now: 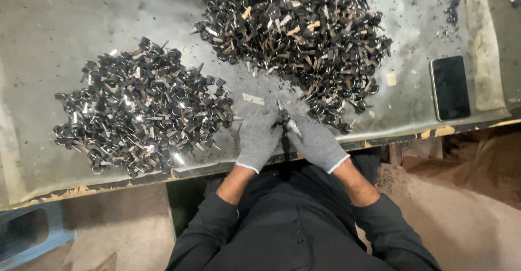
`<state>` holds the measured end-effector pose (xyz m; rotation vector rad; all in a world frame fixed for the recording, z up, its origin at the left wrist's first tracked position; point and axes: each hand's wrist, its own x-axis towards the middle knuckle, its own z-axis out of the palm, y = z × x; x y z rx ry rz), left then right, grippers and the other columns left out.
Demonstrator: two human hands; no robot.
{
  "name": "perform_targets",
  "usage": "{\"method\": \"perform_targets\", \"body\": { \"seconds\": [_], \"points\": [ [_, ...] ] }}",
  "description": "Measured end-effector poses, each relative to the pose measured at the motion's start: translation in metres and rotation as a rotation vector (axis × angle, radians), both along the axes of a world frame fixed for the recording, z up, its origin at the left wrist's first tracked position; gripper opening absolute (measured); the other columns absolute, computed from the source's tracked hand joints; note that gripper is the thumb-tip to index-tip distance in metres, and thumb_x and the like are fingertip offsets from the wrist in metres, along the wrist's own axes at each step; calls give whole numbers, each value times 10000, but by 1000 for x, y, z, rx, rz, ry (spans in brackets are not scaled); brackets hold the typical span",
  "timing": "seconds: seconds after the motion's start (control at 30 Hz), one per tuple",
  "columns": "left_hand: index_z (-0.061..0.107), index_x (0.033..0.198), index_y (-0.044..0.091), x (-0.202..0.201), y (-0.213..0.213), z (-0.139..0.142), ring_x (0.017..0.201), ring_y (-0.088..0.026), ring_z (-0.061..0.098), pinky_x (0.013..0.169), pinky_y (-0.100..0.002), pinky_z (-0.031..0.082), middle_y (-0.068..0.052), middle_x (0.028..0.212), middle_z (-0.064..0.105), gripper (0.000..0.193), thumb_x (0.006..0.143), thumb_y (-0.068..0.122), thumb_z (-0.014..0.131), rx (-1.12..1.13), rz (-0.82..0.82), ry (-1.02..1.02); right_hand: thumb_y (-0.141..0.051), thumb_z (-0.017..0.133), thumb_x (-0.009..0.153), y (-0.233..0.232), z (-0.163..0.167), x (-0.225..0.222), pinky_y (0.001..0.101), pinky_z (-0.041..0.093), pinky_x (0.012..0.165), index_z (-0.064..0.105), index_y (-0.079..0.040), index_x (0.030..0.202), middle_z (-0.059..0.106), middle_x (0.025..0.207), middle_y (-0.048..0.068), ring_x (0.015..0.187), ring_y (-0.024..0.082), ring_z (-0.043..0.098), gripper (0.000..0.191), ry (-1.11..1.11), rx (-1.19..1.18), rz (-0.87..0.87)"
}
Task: The person sits at a workbench covered with large piles of small black metal castings and sorts them one at a time. They pick up individual parts with both gloved hands, look them over, and place each part onto one of the piles on the table.
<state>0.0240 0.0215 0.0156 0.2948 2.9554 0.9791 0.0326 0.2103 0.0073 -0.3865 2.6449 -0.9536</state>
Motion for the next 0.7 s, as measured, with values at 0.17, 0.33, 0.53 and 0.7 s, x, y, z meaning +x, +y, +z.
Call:
{"method": "perform_targets", "body": {
  "seconds": [0.17, 0.33, 0.53, 0.7],
  "points": [
    [711, 990, 82, -5, 0, -6, 968, -363, 643, 819, -498, 507, -126, 988, 693, 232, 783, 184, 733, -18, -119, 25, -332, 628, 950, 8, -4, -16, 532, 543, 853, 557, -64, 1325, 705, 1083, 257, 974, 450, 691, 467, -211, 10, 47],
    [653, 964, 32, 0, -5, -16, 974, -385, 616, 819, -502, 499, -169, 1000, 650, 198, 821, 157, 710, -132, -234, 75, -273, 629, 933, 2, -5, -5, 538, 539, 848, 552, -50, 1334, 663, 1200, 263, 1015, 461, 671, 465, -22, -48, 63],
    [701, 1038, 78, 0, -9, -16, 944, -358, 660, 821, -473, 529, -134, 982, 706, 203, 841, 128, 702, 34, -122, 113, -304, 649, 941, -2, -2, -3, 534, 556, 832, 545, -67, 1317, 665, 1121, 268, 973, 449, 684, 456, -62, 59, 47],
    [700, 1066, 65, 0, -9, -9, 869, -339, 693, 753, -465, 535, -128, 902, 719, 287, 833, 212, 780, 142, 55, -56, -282, 650, 925, -6, 2, 2, 554, 556, 746, 552, -41, 1312, 688, 1062, 286, 909, 472, 685, 466, 124, -26, 5]
  ]
}}
